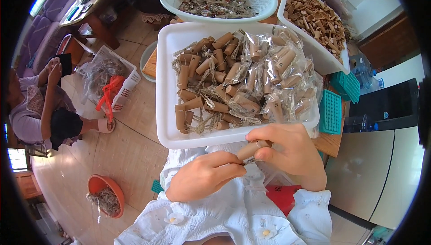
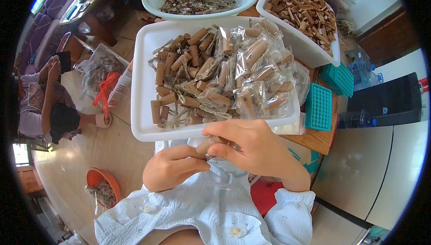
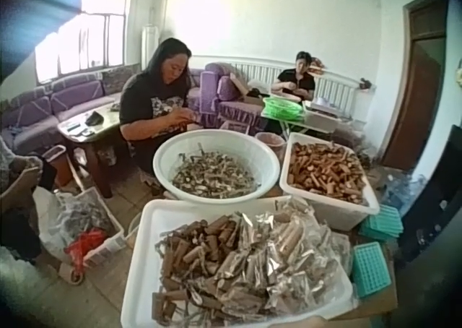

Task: The person packages small cylindrical components by hand, placing them one by one into individual plastic bags.

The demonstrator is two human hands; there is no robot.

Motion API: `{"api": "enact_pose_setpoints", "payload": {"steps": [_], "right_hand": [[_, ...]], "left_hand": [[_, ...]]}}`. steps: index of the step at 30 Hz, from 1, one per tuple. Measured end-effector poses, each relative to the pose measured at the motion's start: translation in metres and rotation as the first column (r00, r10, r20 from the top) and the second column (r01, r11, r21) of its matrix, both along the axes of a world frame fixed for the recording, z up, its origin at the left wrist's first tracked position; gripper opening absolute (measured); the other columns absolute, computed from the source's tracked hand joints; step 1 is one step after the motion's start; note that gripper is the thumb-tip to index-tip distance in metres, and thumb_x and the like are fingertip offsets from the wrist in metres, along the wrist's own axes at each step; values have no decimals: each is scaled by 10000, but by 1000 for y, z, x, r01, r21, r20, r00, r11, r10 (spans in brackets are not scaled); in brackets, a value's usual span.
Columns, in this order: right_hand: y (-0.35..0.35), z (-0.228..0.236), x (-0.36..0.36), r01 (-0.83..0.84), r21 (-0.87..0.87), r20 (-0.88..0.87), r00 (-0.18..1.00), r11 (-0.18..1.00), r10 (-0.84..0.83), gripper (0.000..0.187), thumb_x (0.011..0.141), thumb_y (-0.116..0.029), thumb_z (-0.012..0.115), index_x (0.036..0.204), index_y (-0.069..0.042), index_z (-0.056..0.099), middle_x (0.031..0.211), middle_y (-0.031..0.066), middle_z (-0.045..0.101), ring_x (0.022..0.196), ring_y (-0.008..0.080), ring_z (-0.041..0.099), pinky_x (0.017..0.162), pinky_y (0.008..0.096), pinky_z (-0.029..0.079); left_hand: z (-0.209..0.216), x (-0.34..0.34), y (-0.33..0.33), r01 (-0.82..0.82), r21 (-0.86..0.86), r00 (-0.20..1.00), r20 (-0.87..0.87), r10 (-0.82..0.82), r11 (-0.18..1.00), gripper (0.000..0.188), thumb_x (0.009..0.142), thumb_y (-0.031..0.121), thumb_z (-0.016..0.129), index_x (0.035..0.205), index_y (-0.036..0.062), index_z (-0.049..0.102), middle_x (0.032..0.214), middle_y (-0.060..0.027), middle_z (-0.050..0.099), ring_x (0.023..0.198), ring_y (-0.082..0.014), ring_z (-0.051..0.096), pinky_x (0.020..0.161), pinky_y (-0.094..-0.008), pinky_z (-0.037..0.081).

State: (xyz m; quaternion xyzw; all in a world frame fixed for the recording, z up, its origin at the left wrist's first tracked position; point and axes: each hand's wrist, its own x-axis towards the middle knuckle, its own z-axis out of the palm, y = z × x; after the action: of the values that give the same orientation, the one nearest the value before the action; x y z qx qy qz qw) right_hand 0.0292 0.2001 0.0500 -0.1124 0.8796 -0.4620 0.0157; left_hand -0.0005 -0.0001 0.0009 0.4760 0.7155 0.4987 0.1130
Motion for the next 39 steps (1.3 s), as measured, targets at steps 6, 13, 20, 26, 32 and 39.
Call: {"api": "enact_pose_setpoints", "payload": {"steps": [6,13,20,26,32,39], "right_hand": [[-6,1,4,58,-43,106,993,997,-53,390,754,-365,627,929,-17,614,750,99,591,635,195,562,566,265,439],[8,-16,7,147,-200,-141,974,969,-177,383,743,-257,671,1059,-58,589,907,69,568,675,128,555,530,224,449],[2,6,44,503,-570,-126,727,649,-675,552,697,-410,698,1061,-12,581,932,94,537,560,83,516,409,163,391],[-16,-9,52,377,-425,-236,832,823,-503,370,799,-186,620,1086,36,547,992,143,523,628,117,573,484,180,445],[-27,-18,42,363,-561,-247,785,744,-568,331,757,-54,650,1034,12,481,1049,159,520,838,142,570,643,208,501],[-31,-25,34,319,-482,-227,854,816,-469,296,747,-34,656,992,19,498,1068,188,543,825,153,593,633,223,518]], "left_hand": [[1,2,0,-135,-28,991,-21,135,990,153,674,29,661,816,50,607,816,-58,568,680,-230,570,581,-312,476],[4,1,0,-260,49,953,176,248,964,126,678,4,664,790,36,619,815,-71,614,666,-219,596,585,-280,484],[1,1,2,-388,104,876,351,331,916,149,669,-31,674,800,12,618,708,-71,637,638,-165,622,566,-246,490],[1,4,2,-461,63,807,444,389,885,215,663,-22,691,862,8,614,710,-81,641,663,-144,638,579,-232,491],[5,5,4,-432,89,836,413,362,897,259,605,-20,725,828,-48,597,656,-101,630,626,-158,625,585,-228,475],[3,1,4,-360,54,854,421,306,931,270,636,-13,709,886,-18,607,689,-102,633,669,-166,637,597,-242,487]]}}
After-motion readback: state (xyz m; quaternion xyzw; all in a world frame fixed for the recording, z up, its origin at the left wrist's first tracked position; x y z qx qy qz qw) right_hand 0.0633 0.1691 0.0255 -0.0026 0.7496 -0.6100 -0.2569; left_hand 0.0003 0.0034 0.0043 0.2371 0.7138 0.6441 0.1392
